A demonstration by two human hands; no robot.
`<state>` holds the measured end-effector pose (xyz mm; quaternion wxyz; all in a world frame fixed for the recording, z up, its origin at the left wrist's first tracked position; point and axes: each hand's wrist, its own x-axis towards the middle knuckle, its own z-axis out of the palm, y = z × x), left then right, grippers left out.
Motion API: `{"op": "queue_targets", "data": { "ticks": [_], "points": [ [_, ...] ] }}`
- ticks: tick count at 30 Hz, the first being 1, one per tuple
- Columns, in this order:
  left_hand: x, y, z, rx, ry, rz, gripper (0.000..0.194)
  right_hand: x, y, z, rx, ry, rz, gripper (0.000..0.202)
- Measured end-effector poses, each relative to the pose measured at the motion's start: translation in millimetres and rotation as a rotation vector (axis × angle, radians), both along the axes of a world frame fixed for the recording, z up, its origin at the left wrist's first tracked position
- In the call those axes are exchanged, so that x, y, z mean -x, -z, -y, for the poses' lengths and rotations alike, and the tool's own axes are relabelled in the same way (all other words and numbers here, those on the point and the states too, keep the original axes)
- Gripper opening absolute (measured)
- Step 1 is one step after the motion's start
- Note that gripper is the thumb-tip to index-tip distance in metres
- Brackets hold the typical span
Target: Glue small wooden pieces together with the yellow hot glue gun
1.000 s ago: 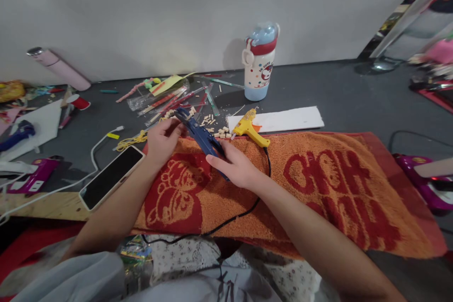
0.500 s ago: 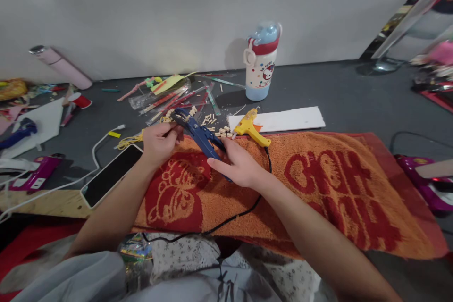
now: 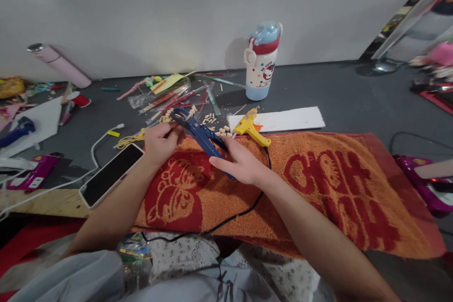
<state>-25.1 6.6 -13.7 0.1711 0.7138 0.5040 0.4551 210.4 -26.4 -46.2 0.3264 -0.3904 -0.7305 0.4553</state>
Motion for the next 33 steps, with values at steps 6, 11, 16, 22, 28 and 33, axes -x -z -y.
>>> {"op": "queue_targets", "data": {
  "ticks": [6,11,16,22,28,33],
  "points": [
    [0.5,-1.2,1.8,0.016,0.049,-0.069,0.03,-1.0,-3.4,-1.0,-0.009,-0.034,-0.019,0.064],
    [1.8,-3.3,0.2,0.013,0.069,-0.076,0.03,-1.0,-4.7,-1.0,0.002,-0.027,-0.026,0.064],
    [4.3,-8.7,-1.7,0.065,0.086,-0.073,0.03,-0.7,-4.2,-0.8,0.021,-0.027,0.01,0.067],
    [6.0,-12.1,-2.1,0.068,0.136,-0.079,0.03,1.0,-4.2,0.8,-0.006,-0.029,0.058,0.064],
    [6.0,-11.1,-2.2,0.054,0.108,-0.125,0.032,4.1,-2.4,4.0,-0.007,-0.005,0.067,0.061],
    [7.3,-8.2,-3.6,0.026,0.081,-0.188,0.032,5.7,-4.7,5.4,0.012,0.031,0.076,0.055]
  ]
}}
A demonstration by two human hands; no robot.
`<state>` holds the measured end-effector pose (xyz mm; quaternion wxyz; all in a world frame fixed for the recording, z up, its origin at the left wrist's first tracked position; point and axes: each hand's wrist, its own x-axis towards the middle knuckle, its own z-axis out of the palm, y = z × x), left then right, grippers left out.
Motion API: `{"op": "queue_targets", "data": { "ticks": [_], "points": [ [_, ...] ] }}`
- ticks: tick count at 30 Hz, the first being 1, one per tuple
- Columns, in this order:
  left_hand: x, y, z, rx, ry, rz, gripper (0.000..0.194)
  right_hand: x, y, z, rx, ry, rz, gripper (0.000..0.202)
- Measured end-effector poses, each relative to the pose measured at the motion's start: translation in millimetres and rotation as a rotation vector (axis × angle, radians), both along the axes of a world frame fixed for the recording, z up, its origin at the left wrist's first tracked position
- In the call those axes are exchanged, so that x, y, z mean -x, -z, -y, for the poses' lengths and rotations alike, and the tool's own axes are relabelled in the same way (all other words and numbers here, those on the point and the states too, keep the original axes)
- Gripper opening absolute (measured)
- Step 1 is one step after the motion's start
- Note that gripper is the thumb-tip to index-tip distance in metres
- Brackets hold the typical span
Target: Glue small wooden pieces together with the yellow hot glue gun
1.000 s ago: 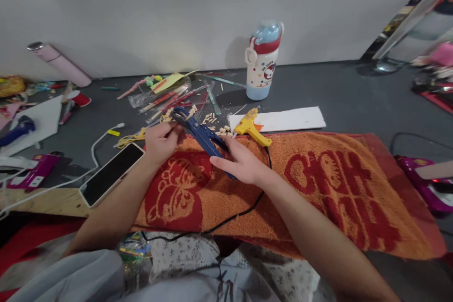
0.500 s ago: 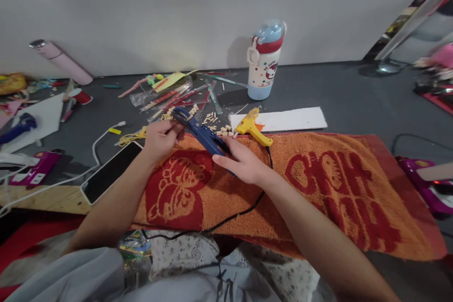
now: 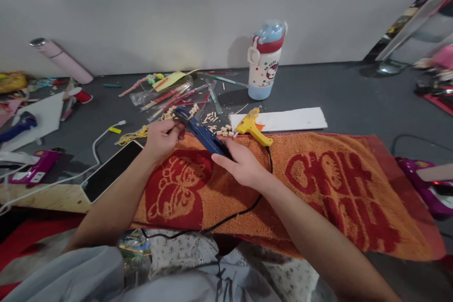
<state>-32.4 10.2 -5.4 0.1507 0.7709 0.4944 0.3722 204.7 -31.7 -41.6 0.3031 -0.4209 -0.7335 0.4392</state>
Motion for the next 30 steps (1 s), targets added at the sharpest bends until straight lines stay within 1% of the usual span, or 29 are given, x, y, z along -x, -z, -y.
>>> {"op": "queue_targets", "data": {
  "ticks": [4,8,10,11,13,14,16,18,21,22,24,25,30],
  "points": [
    [1.2,5.2,-1.7,-0.033,-0.03,-0.058,0.031,1.8,0.4,-0.1,0.016,0.024,-0.021,0.049],
    [-1.7,11.8,-3.4,-0.047,-0.094,-0.108,0.028,5.1,5.9,-1.1,0.053,0.081,-0.089,0.044],
    [-5.2,15.2,-3.4,-0.062,-0.151,-0.033,0.022,6.6,8.6,-2.2,0.075,0.128,-0.129,0.043],
    [-7.3,16.7,-3.0,-0.054,-0.182,0.044,0.024,7.2,9.3,-2.8,0.087,0.153,-0.151,0.043],
    [-12.1,19.1,-0.5,0.025,-0.223,0.236,0.034,8.1,9.2,-4.0,0.109,0.191,-0.203,0.042],
    [-14.9,19.9,1.7,0.101,-0.22,0.325,0.036,8.5,8.5,-4.4,0.119,0.198,-0.231,0.043],
    [-21.9,21.0,7.9,0.301,-0.146,0.442,0.042,9.4,6.1,-4.2,0.136,0.186,-0.284,0.044],
    [-30.6,22.1,15.3,0.449,-0.002,0.474,0.047,10.9,4.1,-2.7,0.15,0.151,-0.314,0.047],
    [-44.3,26.0,24.3,0.471,0.169,0.552,0.047,13.8,4.1,1.1,0.142,0.084,-0.303,0.053],
    [-48.0,28.0,26.1,0.481,0.216,0.596,0.05,14.7,4.9,2.3,0.124,0.064,-0.283,0.054],
    [-52.9,32.0,27.8,0.507,0.255,0.672,0.057,16.3,7.0,4.3,0.072,0.026,-0.233,0.057],
    [-54.0,33.6,28.0,0.521,0.255,0.695,0.059,16.8,8.1,5.0,0.045,0.013,-0.214,0.059],
    [-53.1,34.8,29.2,0.525,0.211,0.699,0.059,18.2,11.1,6.2,-0.028,-0.007,-0.185,0.065]
  ]
}}
